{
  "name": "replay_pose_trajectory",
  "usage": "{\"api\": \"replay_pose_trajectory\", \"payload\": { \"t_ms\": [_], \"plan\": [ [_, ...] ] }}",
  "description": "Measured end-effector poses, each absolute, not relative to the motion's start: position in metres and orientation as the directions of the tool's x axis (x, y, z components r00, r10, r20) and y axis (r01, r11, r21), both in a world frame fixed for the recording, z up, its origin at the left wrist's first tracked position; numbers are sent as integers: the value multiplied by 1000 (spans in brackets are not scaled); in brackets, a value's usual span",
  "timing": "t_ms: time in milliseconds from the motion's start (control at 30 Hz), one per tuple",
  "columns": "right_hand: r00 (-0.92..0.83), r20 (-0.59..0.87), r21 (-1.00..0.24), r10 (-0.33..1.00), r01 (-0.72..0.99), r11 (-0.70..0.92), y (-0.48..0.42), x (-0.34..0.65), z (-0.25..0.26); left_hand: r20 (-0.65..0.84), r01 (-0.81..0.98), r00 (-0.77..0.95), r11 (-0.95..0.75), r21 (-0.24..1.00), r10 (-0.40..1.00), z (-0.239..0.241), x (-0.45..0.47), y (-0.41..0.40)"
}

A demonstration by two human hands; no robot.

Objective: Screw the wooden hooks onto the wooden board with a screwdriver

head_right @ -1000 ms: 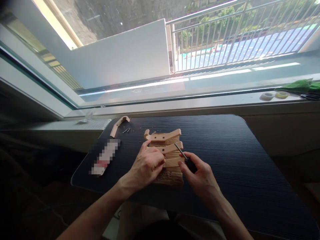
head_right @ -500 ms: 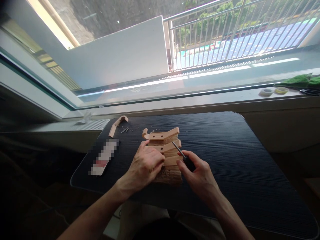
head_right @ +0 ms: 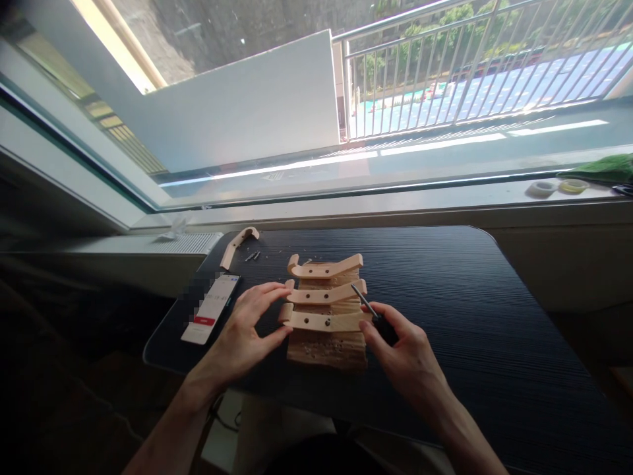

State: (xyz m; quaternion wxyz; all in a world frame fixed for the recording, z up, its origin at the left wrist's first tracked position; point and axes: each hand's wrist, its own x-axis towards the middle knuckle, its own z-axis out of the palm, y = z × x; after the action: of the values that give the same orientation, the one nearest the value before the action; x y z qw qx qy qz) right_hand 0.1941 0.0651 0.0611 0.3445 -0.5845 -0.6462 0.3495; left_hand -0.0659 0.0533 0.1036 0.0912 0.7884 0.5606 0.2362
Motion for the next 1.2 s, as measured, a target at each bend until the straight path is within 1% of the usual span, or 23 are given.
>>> {"api": "replay_pose_trajectory", "payload": {
  "t_ms": [133, 433, 633, 700, 767, 833, 867, 933, 967, 1000, 1033, 1100, 1200],
  "plan": [
    [-75, 51, -857, 996, 508, 82, 67, 193, 60, 274, 836, 220, -326, 441, 936, 93, -74, 51],
    [-80, 43, -834, 996, 547, 80, 68, 191, 66, 260, 798, 212, -320, 511, 942, 88, -72, 52],
    [-65, 58, -824, 996, 561, 85, 68, 196, 60, 267, 793, 208, -322, 517, 941, 87, -68, 52],
    [-66, 82, -799, 994, 592, 106, 65, 198, 61, 258, 796, 206, -315, 517, 944, 86, -68, 51],
    [-32, 138, -743, 990, 657, 125, 60, 199, 67, 254, 799, 208, -314, 513, 944, 87, -69, 51],
    [-4, 226, -679, 974, 716, 161, 55, 197, 77, 257, 801, 215, -320, 506, 942, 87, -69, 50],
    [-35, 266, -656, 963, 726, 207, 54, 195, 83, 261, 800, 219, -326, 504, 940, 87, -70, 50],
    [-190, 331, -609, 924, 705, 364, 55, 188, 93, 269, 795, 222, -334, 506, 937, 87, -70, 51],
    [-304, 311, -576, 900, 694, 433, 57, 183, 98, 272, 791, 224, -338, 510, 936, 87, -70, 51],
    [-386, 265, -535, 884, 704, 468, 61, 179, 101, 276, 786, 224, -341, 515, 935, 87, -70, 51],
    [-434, 214, -477, 875, 736, 481, 66, 174, 103, 278, 781, 225, -344, 522, 934, 87, -70, 52],
    [-468, 110, -352, 877, 806, 475, 75, 166, 106, 281, 768, 229, -350, 537, 932, 87, -70, 51],
    [-486, 35, -212, 873, 850, 481, 84, 159, 108, 278, 751, 236, -357, 556, 931, 87, -71, 51]
  ]
}}
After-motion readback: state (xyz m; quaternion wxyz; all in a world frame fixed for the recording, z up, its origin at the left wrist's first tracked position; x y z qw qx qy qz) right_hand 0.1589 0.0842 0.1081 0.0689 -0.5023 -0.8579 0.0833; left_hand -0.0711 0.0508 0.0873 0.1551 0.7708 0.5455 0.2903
